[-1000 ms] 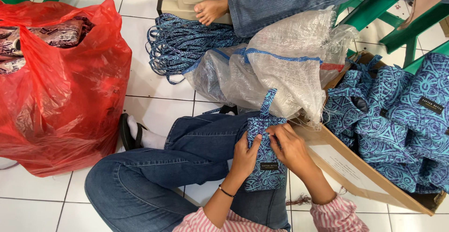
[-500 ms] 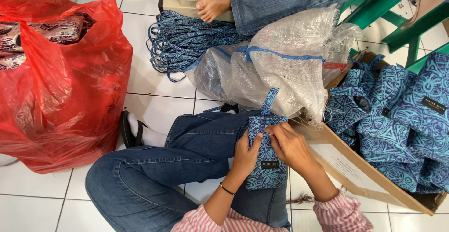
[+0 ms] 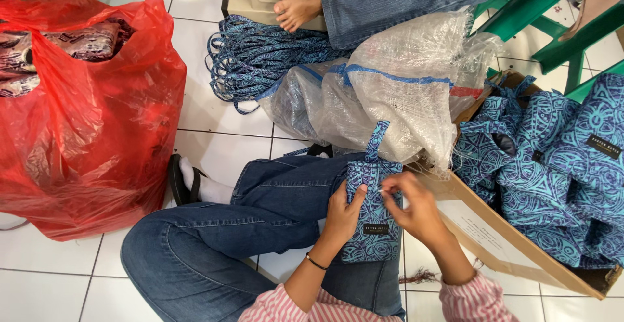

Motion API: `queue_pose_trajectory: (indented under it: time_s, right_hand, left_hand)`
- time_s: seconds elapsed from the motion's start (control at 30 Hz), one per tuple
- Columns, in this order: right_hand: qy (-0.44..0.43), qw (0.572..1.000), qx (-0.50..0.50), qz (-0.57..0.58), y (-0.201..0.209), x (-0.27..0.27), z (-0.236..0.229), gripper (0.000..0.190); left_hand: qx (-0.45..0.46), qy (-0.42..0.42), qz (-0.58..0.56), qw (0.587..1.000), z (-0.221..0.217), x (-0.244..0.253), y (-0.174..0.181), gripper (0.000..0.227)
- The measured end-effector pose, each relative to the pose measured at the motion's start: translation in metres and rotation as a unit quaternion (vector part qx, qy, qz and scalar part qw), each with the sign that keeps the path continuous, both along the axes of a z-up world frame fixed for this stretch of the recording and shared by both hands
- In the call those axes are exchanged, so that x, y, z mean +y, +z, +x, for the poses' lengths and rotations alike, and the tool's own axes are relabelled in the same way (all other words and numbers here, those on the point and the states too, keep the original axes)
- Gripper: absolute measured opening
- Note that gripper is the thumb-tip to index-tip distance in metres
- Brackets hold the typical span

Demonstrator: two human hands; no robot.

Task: The person sits on the floor and repeatedly folds small blue patterned fabric pouches. They pick up each pouch, fold it into a compact rectangle, and place it into a cardboard box. The process is repeated for multiple items.

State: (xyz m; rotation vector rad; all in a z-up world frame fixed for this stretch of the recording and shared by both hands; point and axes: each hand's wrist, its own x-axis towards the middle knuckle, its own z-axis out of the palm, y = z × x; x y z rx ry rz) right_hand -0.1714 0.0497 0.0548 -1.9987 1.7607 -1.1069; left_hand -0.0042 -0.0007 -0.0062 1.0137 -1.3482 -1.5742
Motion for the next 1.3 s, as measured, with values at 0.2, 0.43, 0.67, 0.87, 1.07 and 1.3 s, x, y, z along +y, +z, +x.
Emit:
queue_pose_trajectory:
  time_s: [0.2,0.43,0.67,0.87,1.07,1.3]
  right_hand:
    - [-0.192,0.941,-0.277,0.042,-0.091,0.069,-0.056,0.028]
    - [-0.296,0.941,0.132,0.101,-0.177,0.111,-0.053,0.012]
    - [-0.19,0.947,-0.258,-0.001,-0.039,0.074,0.004,0.018]
    - [-0.091,0.925,-0.322,0.178,0.035,-0.002,0.06,0.009]
    - [0.118,0.976,-0.183,0.004,0.071,-0.026,0.121,0.02]
    - [0.157,0.97,-0.162,-0.088,0.096,-0.015,0.137,0.043]
  left_hand:
    - [0.074,-0.051,0.04,0.995,0.02,-0.004,-0.004,0.04]
    - [0.124,-0.093,0.056,0.986,0.064,-0.003,0.002,0.046]
    - [0.094,-0.152,0.009,0.984,0.1,0.017,0.021,0.05]
    - [0.065,-0.142,-0.103,0.982,0.12,0.019,0.069,0.051]
    - [-0.073,-0.012,-0.272,0.959,0.146,-0.013,0.111,0.024]
    - [-0.129,0.096,-0.444,0.882,0.184,-0.025,0.128,0.016]
